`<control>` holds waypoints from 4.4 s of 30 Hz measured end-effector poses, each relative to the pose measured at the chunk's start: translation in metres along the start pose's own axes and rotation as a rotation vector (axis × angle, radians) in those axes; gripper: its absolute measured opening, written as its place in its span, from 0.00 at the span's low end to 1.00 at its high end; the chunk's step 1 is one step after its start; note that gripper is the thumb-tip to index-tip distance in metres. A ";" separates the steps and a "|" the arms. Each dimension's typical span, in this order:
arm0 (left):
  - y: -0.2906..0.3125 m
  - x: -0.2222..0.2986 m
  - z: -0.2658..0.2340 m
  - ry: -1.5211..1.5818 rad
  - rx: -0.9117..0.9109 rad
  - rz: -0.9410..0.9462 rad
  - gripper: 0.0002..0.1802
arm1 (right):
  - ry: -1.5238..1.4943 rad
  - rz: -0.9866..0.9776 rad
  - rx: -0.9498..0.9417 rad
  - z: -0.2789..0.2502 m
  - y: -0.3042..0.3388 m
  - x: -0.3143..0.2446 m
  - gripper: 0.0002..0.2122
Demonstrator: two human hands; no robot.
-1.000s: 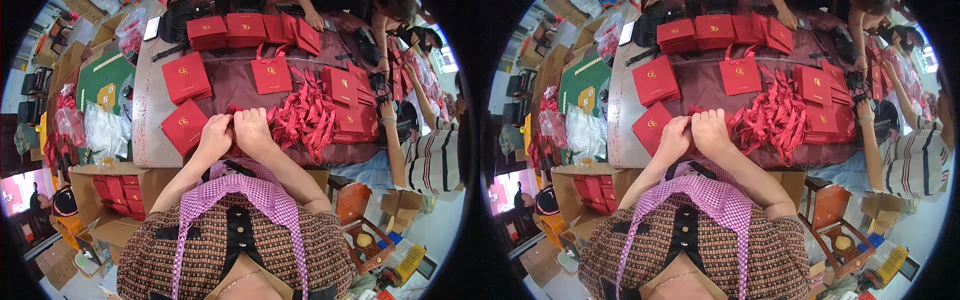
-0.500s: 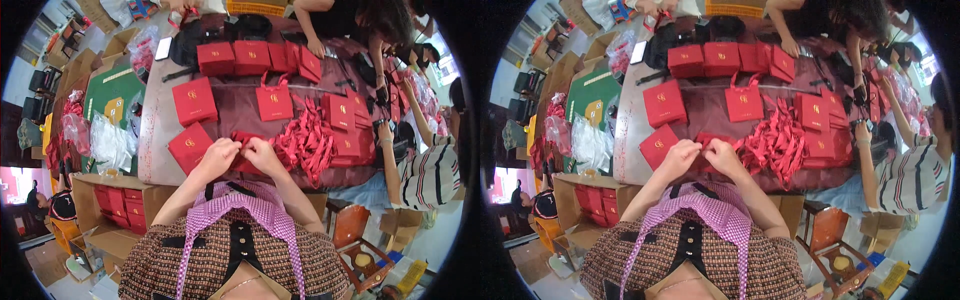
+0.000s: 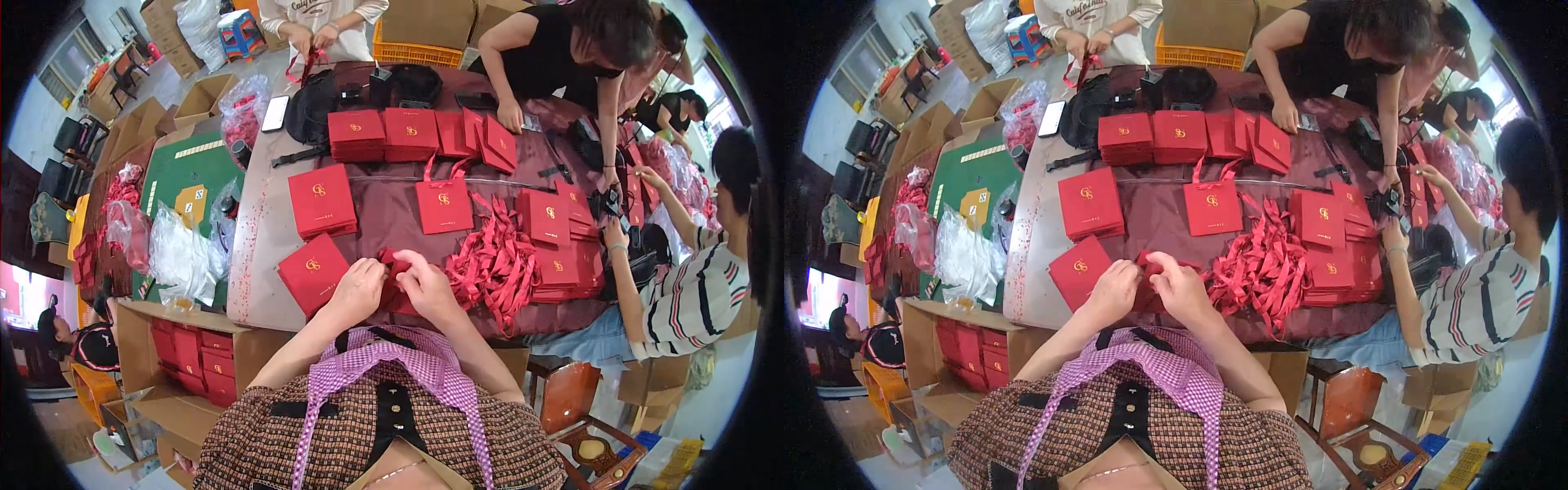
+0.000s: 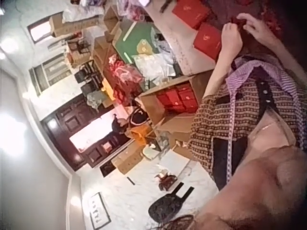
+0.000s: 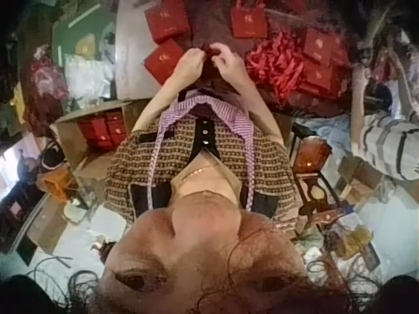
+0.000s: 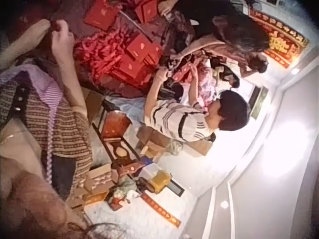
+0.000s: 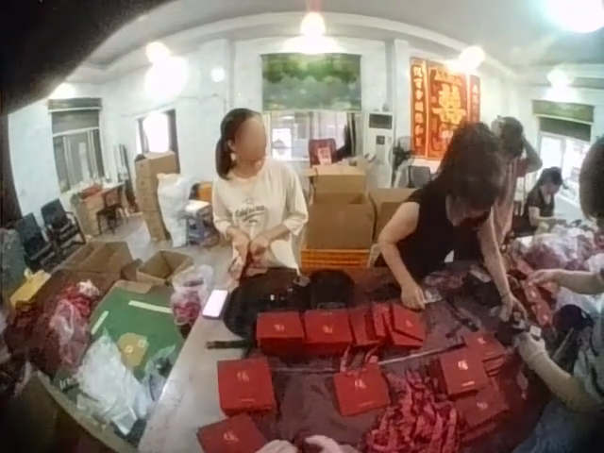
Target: The person attaches ribbons to red gift bags by hand at an assembly table.
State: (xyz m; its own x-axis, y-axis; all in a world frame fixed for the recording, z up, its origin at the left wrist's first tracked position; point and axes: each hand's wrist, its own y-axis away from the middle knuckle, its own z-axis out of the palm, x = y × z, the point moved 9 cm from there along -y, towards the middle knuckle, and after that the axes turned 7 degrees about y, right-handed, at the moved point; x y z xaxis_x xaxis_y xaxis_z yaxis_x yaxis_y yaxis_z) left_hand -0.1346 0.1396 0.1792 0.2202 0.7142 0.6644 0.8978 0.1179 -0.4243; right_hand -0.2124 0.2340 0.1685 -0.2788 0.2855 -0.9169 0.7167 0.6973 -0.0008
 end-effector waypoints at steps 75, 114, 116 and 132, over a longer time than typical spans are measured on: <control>0.042 -0.051 -0.020 -0.340 0.083 -0.269 0.06 | -0.618 0.366 -0.115 -0.010 0.031 0.129 0.04; 0.028 -0.066 0.000 0.793 -0.001 -0.797 0.08 | 0.278 -0.371 0.112 0.012 0.020 -0.011 0.05; 0.026 -0.063 0.000 0.790 -0.005 -0.787 0.08 | 0.268 -0.386 0.143 0.010 0.021 -0.013 0.05; 0.023 -0.056 0.006 0.657 -0.006 -0.683 0.11 | 0.304 -0.378 0.275 0.011 0.022 -0.006 0.04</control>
State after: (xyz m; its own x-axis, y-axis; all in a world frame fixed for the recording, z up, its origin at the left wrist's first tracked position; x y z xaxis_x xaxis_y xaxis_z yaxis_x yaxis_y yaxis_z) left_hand -0.1288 0.1065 0.1292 -0.1844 -0.0398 0.9820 0.9135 0.3618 0.1862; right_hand -0.1879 0.2405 0.1700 -0.6910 0.2540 -0.6767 0.6605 0.6023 -0.4484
